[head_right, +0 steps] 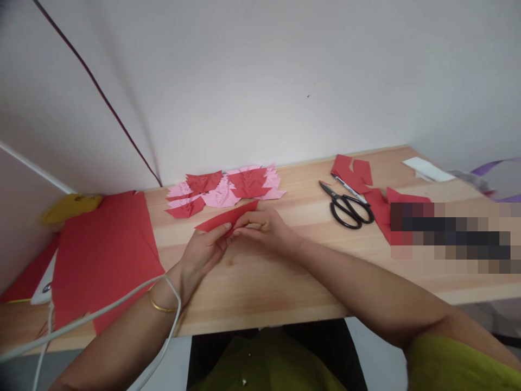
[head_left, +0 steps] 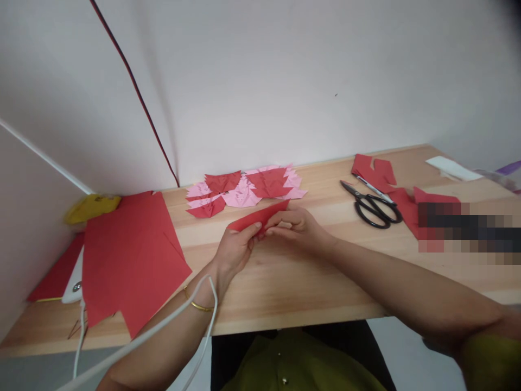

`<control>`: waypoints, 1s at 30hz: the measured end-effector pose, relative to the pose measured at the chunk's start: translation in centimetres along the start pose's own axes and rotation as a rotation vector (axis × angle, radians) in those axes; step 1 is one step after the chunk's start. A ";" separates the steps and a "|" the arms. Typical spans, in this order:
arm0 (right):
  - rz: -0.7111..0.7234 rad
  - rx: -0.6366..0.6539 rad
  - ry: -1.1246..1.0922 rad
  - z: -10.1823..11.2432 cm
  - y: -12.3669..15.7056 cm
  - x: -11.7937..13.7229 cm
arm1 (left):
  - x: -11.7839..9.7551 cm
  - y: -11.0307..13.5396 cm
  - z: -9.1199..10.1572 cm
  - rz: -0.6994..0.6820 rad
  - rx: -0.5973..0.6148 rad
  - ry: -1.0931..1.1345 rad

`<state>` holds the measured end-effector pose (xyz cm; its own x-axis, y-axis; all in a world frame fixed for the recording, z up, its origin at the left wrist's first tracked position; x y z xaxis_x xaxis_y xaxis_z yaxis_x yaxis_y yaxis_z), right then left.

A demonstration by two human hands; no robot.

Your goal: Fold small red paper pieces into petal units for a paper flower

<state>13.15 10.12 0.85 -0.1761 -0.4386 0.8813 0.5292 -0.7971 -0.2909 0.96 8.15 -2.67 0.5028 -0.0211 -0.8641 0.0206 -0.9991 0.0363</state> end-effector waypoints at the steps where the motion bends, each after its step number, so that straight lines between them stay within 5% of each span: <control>1: -0.041 -0.037 -0.006 0.2 0.0 -0.2 | 0.1 -0.1 0.2 -0.006 0.003 -0.020; 6: -0.110 -0.177 0.027 1.0 0.2 -0.1 | 0.6 -0.4 0.5 -0.104 0.099 -0.082; 21: -0.182 -0.195 0.007 0.6 0.7 0.5 | -3.1 1.0 -1.6 -0.436 0.350 -0.726; 27: -0.209 -0.221 0.044 0.5 0.9 0.5 | -2.6 0.7 -1.2 -0.403 0.309 -0.689; 30: -0.162 -0.338 0.140 1.5 1.0 0.8 | -2.2 0.4 -0.6 -0.346 0.296 -0.675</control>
<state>14.80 9.60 1.88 -0.3582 -0.3297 0.8735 0.1861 -0.9420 -0.2793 0.33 7.81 -0.45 -0.1214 0.3678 -0.9219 -0.1972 -0.9192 -0.3408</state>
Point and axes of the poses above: each hand's wrist, its own y-axis away from the middle knuckle, its own z-axis out of the back of the hand, x = y × z, the point moved 7 cm from there along -y, towards the middle knuckle, and after that the axes turned 10 degrees about -z, right-handed, at the moved point
